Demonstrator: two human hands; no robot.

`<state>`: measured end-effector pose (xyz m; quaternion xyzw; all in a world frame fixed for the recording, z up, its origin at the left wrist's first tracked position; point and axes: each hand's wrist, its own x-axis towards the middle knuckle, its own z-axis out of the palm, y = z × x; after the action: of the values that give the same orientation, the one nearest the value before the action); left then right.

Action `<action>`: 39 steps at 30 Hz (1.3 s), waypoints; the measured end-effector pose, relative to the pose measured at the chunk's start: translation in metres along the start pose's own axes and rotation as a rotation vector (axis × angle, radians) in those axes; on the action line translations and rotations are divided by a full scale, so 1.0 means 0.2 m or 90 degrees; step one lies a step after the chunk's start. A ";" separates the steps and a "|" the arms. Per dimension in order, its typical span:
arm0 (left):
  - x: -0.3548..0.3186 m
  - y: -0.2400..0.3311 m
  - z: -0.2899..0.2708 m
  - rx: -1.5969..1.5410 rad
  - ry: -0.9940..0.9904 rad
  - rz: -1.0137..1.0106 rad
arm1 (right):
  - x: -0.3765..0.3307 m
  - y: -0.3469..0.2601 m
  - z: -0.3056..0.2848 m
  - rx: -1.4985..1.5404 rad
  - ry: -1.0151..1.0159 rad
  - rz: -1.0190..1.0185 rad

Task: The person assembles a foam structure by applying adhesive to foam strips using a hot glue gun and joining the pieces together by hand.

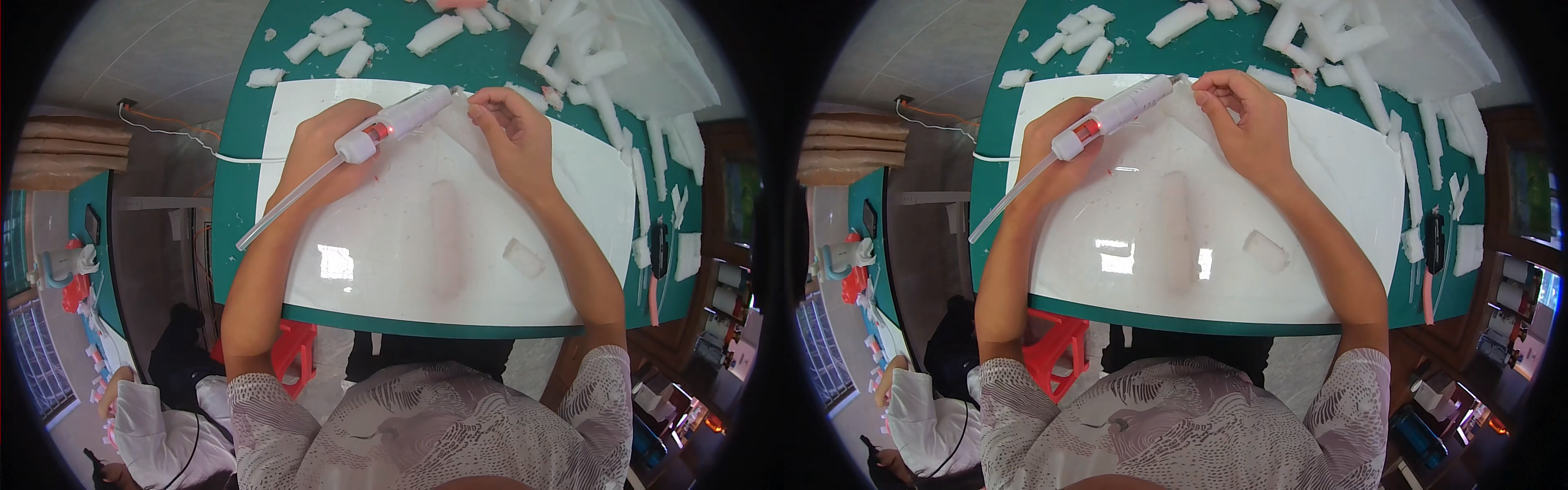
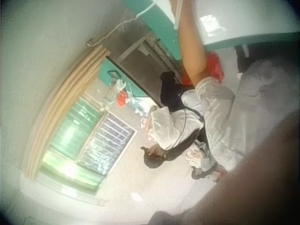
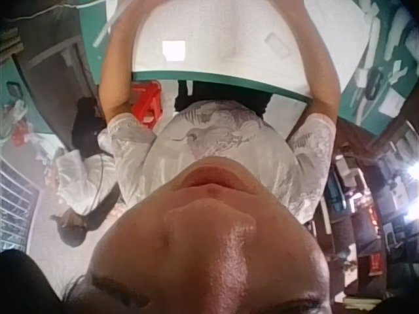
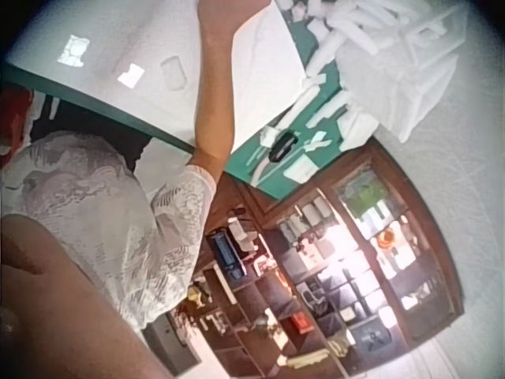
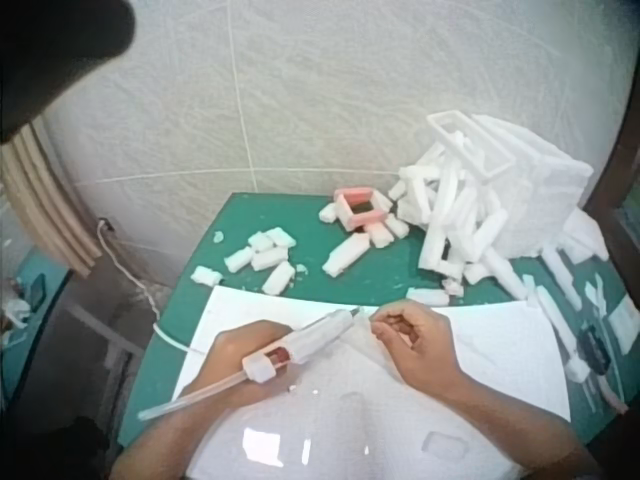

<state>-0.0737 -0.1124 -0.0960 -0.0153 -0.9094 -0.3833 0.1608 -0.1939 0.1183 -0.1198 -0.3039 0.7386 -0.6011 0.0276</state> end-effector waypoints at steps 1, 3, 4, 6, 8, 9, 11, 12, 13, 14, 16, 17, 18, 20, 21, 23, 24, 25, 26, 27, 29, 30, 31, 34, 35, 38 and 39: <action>0.00 0.01 0.00 0.001 -0.002 -0.001 | 0.00 0.00 0.00 0.000 0.000 0.001; 0.00 0.01 0.00 0.002 -0.004 -0.003 | 0.00 0.01 0.00 0.009 0.001 -0.003; 0.00 0.01 -0.01 0.001 -0.006 -0.002 | 0.00 0.01 0.00 0.010 0.001 -0.003; 0.00 0.02 -0.01 0.000 -0.008 0.000 | 0.00 0.01 0.01 0.069 0.008 -0.017; 0.00 0.02 -0.01 0.012 0.000 0.000 | 0.00 0.03 0.01 0.083 0.009 -0.014; 0.00 0.01 -0.01 0.012 0.000 -0.001 | 0.00 0.03 0.01 0.096 0.009 -0.011; 0.00 0.00 0.00 0.003 0.017 0.007 | 0.00 0.03 0.01 0.091 0.007 -0.012; 0.00 0.01 0.00 0.003 0.018 0.007 | 0.00 0.03 0.01 0.087 0.005 -0.013; 0.00 0.01 0.00 0.000 0.020 0.008 | 0.01 0.03 0.01 0.087 0.005 -0.013; 0.00 0.01 0.00 -0.003 0.022 0.009 | 0.01 0.03 0.01 0.087 0.008 -0.013; 0.00 0.00 0.00 0.001 0.022 0.014 | 0.01 0.03 0.01 0.087 0.010 -0.014; 0.00 0.00 0.00 0.006 0.021 0.020 | 0.01 0.03 0.01 0.090 0.011 -0.014; 0.00 -0.01 0.00 0.006 0.021 0.020 | 0.01 0.03 0.01 0.093 0.011 -0.014; 0.00 -0.02 0.00 0.008 0.020 0.044 | 0.01 0.03 0.01 0.093 0.013 -0.013; 0.00 -0.02 0.00 0.009 0.019 0.045 | 0.01 0.02 0.02 0.092 0.013 -0.012; 0.00 -0.01 0.00 -0.007 0.015 0.043 | 0.01 0.02 0.01 0.086 0.013 -0.006; 0.00 -0.01 0.00 -0.008 0.015 0.043 | 0.01 0.02 0.01 0.081 0.012 -0.001; 0.00 -0.01 0.00 -0.008 0.016 0.037 | 0.01 0.02 0.01 0.081 0.012 -0.001; 0.00 0.00 0.00 -0.009 0.016 0.031 | 0.01 0.03 0.01 0.074 0.010 -0.006; 0.00 0.00 0.00 -0.008 0.016 0.031 | 0.01 0.03 0.01 0.067 0.009 -0.011; 0.00 -0.01 0.00 0.006 0.019 0.046 | 0.01 0.03 0.01 0.055 0.009 -0.010; 0.00 -0.02 0.00 0.006 0.019 0.046 | 0.01 0.03 0.01 0.043 0.009 -0.009; 0.00 -0.02 0.00 0.010 0.017 0.048 | 0.01 0.03 0.01 0.042 0.011 -0.009; 0.00 -0.02 0.01 0.010 0.014 0.052 | 0.01 0.04 0.01 0.032 0.008 -0.018; 0.00 -0.02 0.01 0.008 0.014 0.053 | 0.01 0.04 0.01 0.028 0.006 -0.019; -0.01 -0.02 0.01 0.015 0.010 0.052 | 0.01 0.03 0.01 0.028 0.005 -0.018; -0.01 -0.02 0.01 0.015 0.010 0.051 | 0.01 0.03 0.01 0.033 0.005 -0.017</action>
<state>-0.0734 -0.1139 -0.1001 -0.0471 -0.9113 -0.3657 0.1834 -0.1969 0.1168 -0.1248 -0.3102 0.7189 -0.6216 0.0245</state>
